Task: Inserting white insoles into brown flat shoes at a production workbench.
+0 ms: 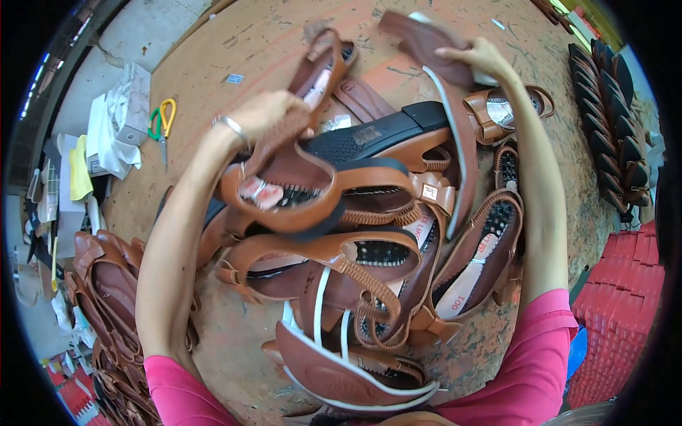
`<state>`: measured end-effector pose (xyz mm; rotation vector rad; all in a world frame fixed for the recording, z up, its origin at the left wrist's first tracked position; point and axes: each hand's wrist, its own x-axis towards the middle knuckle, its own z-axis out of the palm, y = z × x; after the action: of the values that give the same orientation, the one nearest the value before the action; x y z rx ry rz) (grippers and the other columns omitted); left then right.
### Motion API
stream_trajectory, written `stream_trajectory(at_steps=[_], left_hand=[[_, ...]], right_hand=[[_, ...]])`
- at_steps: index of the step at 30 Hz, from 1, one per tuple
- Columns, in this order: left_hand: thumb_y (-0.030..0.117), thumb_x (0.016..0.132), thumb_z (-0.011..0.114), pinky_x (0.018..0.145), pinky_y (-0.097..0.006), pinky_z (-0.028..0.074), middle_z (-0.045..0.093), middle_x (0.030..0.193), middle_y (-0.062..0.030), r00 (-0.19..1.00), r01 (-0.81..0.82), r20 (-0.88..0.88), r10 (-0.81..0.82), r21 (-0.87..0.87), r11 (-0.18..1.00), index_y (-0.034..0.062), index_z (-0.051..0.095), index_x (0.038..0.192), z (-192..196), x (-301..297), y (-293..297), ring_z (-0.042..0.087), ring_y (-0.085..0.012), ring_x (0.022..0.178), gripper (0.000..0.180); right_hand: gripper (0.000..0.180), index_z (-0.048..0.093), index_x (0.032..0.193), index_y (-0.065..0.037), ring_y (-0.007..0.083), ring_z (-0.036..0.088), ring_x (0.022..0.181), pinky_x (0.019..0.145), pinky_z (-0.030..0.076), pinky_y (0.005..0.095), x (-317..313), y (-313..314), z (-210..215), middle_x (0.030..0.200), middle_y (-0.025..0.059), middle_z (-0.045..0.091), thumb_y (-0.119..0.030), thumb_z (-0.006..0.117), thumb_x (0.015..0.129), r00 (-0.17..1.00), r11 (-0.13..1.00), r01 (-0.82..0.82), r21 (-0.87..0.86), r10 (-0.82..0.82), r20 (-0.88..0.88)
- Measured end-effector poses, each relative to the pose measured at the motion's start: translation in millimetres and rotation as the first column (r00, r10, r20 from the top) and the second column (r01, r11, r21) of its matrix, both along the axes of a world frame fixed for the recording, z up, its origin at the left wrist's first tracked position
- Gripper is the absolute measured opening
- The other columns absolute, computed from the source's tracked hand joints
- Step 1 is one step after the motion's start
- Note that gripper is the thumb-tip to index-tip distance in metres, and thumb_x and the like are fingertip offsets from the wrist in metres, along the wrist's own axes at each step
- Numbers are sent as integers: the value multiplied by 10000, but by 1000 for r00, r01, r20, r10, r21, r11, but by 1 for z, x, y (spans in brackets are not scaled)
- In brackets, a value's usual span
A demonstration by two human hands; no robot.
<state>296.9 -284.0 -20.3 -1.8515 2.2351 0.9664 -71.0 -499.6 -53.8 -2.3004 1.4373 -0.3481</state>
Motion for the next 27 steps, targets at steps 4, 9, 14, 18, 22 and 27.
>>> stream_trajectory(at_steps=[4,9,14,18,22,27], left_hand=[[259,804,718,846,-426,509,694,939,-233,1000,13,-27,-15,-66,998,9,681,1063,39,-11,70,683,-347,927,362],[263,843,651,824,-483,503,667,901,-263,988,-28,142,65,-245,969,5,665,1035,118,-56,145,643,-422,914,322],[246,830,672,770,-490,503,664,827,-239,970,-130,140,201,-400,907,7,670,1012,174,-77,244,649,-409,851,300],[205,804,706,813,-473,506,675,837,-215,951,-177,181,251,-348,921,2,664,1003,177,-80,332,659,-385,845,287],[288,848,702,1113,-499,320,568,1273,-237,945,-275,34,327,-465,842,4,526,1301,140,-89,424,528,-355,1220,562],[289,875,727,1101,-423,333,386,1475,-168,349,-758,-908,233,-127,640,1,220,1518,112,-150,521,405,-264,1356,868]], right_hand=[[719,695,1104,10,235,661,817,750,513,356,65,102,33,904,151,712,-611,739,743,958,946,-274,172,284,-39],[772,620,1246,6,214,605,1052,956,437,353,65,184,90,1119,148,674,-608,690,785,945,873,-312,376,243,220],[628,599,1286,-20,154,630,1024,934,485,310,57,221,134,1148,105,679,-374,781,800,751,884,-467,-4,399,526],[691,551,1322,4,163,626,1059,955,491,319,56,312,193,1163,104,671,-297,827,764,596,843,-525,-116,461,658],[754,523,1332,26,167,584,1130,1012,446,319,59,425,214,1240,103,625,-298,858,738,498,632,-764,132,447,743],[904,409,1410,37,211,479,1260,1092,350,362,62,557,162,1362,127,523,-393,843,744,410,183,-903,388,99,907]])
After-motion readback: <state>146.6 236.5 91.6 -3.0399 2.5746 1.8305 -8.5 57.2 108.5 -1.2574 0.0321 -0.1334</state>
